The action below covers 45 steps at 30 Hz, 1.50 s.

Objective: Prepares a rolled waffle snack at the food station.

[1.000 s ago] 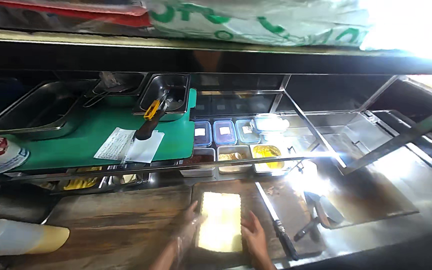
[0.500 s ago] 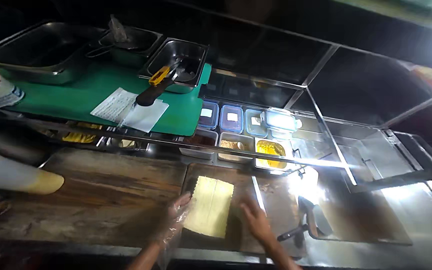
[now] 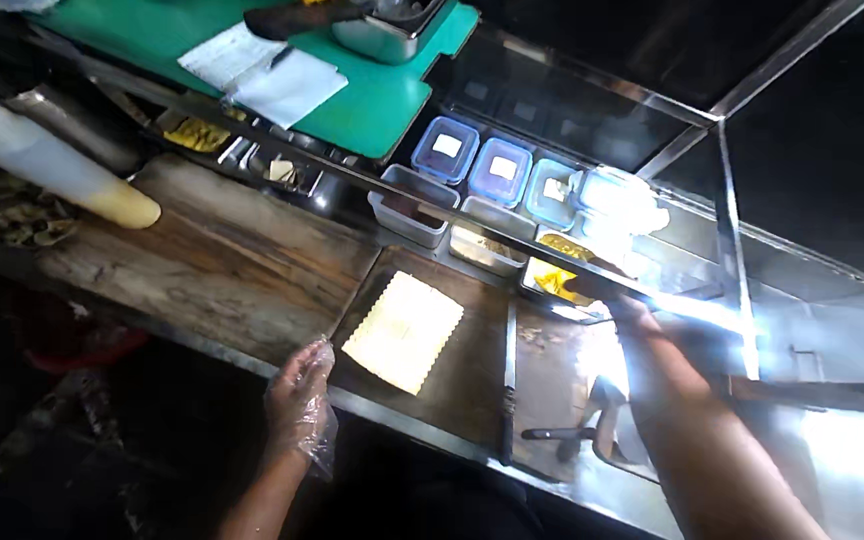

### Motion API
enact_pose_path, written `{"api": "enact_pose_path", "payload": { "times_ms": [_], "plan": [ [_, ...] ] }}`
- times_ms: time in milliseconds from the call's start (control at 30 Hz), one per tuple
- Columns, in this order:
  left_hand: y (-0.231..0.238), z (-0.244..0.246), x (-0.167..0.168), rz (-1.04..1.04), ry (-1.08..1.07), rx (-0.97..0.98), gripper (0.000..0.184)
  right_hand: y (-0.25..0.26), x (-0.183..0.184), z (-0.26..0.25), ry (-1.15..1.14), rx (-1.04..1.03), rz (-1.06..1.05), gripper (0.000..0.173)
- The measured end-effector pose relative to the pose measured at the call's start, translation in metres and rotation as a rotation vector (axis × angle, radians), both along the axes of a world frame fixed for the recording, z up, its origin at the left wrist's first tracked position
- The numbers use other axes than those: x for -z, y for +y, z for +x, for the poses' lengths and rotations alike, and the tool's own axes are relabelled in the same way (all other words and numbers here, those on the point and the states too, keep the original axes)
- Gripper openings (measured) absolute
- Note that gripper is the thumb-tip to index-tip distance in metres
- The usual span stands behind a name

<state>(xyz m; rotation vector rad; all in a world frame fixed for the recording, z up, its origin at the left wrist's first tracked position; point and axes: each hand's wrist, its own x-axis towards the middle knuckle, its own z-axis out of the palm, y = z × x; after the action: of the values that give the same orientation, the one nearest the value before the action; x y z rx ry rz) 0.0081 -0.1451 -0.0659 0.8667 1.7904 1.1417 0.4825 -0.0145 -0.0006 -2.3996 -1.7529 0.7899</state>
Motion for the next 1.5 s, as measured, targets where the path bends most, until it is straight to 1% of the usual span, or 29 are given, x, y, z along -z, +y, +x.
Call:
{"api": "enact_pose_path", "payload": {
  "times_ms": [33,67,133,200,233,333,400,467,500,533,600,667,700,767,833,867,933,1000,1067,1133,1200,1300,1333,1400,1433,1500],
  "plan": [
    [-0.005,-0.004,0.002,0.001,-0.007,-0.032,0.035,0.003,0.016,0.015,-0.121,-0.026,0.025,0.031],
    [-0.009,-0.008,0.005,-0.001,-0.019,-0.060,0.035,0.008,0.025,0.027,-0.202,-0.055,-0.023,0.030],
    [-0.018,-0.018,0.013,0.000,-0.068,-0.121,0.036,0.002,0.034,0.035,-0.252,-0.089,-0.014,0.027],
    [-0.024,-0.025,0.021,-0.004,-0.115,-0.184,0.036,-0.012,0.042,0.038,-0.345,-0.114,0.025,0.032],
    [-0.024,-0.028,0.024,-0.003,-0.135,-0.200,0.035,-0.016,0.040,0.036,-0.414,-0.121,0.029,0.033],
    [-0.021,-0.033,0.025,0.010,-0.163,-0.191,0.033,-0.019,0.018,0.014,-0.550,-0.067,-0.085,0.039],
    [-0.016,-0.039,0.026,0.027,-0.156,-0.161,0.032,-0.023,0.021,0.013,-0.590,-0.042,-0.144,0.040],
    [-0.009,-0.045,0.025,0.055,-0.152,-0.147,0.031,-0.022,0.019,0.010,-0.585,-0.039,-0.259,0.042],
    [-0.006,-0.049,0.025,0.064,-0.156,-0.138,0.030,-0.019,0.014,0.003,-0.557,-0.054,-0.331,0.044],
    [-0.003,-0.055,0.025,0.073,-0.161,-0.132,0.030,-0.017,0.007,-0.005,-0.524,-0.072,-0.360,0.044],
    [0.004,-0.068,0.025,0.093,-0.156,-0.120,0.029,-0.015,-0.005,-0.020,-0.482,-0.053,-0.322,0.040],
    [0.006,-0.082,0.026,0.094,-0.155,-0.125,0.027,-0.016,0.005,-0.015,-0.557,-0.037,-0.286,0.037],
    [0.008,-0.090,0.026,0.102,-0.164,-0.130,0.026,-0.017,0.008,-0.014,-0.570,-0.041,-0.309,0.036],
    [0.011,-0.102,0.027,0.110,-0.174,-0.146,0.024,-0.017,0.008,-0.016,-0.549,-0.045,-0.314,0.031],
    [0.011,-0.110,0.030,0.085,-0.179,-0.166,0.023,-0.016,0.001,-0.024,-0.541,0.021,-0.322,0.032],
    [0.010,-0.113,0.031,0.066,-0.182,-0.172,0.022,-0.016,0.004,-0.021,-0.562,0.029,-0.333,0.031],
    [0.010,-0.119,0.034,0.042,-0.189,-0.152,0.023,-0.018,0.013,-0.012,-0.517,0.018,-0.310,0.025],
    [0.012,-0.119,0.034,0.051,-0.188,-0.117,0.024,-0.015,0.004,-0.023,-0.506,0.040,-0.269,0.028],
    [0.013,-0.117,0.033,0.042,-0.187,-0.097,0.023,-0.014,-0.003,-0.030,-0.547,0.044,-0.281,0.032],
    [0.018,-0.118,0.033,0.036,-0.194,-0.075,0.024,-0.012,0.001,-0.020,-0.557,0.022,-0.250,0.031],
    [0.024,-0.118,0.030,0.028,-0.181,-0.049,0.025,-0.011,0.005,-0.009,-0.503,0.039,-0.174,0.030],
    [0.030,-0.115,0.029,0.024,-0.177,-0.018,0.024,-0.009,0.006,-0.004,-0.429,0.072,-0.262,0.031],
    [0.032,-0.115,0.028,0.021,-0.175,-0.008,0.023,-0.011,0.006,-0.001,-0.361,0.067,-0.231,0.031],
    [0.035,-0.113,0.028,0.015,-0.178,0.005,0.024,-0.021,0.007,0.008,-0.232,0.045,-0.078,0.030],
    [0.036,-0.113,0.029,0.012,-0.179,0.010,0.023,-0.026,0.010,0.011,-0.242,0.056,-0.034,0.032],
    [0.037,-0.111,0.032,0.010,-0.178,0.032,0.023,-0.031,0.016,0.016,-0.324,0.077,-0.079,0.035]
  ]
}}
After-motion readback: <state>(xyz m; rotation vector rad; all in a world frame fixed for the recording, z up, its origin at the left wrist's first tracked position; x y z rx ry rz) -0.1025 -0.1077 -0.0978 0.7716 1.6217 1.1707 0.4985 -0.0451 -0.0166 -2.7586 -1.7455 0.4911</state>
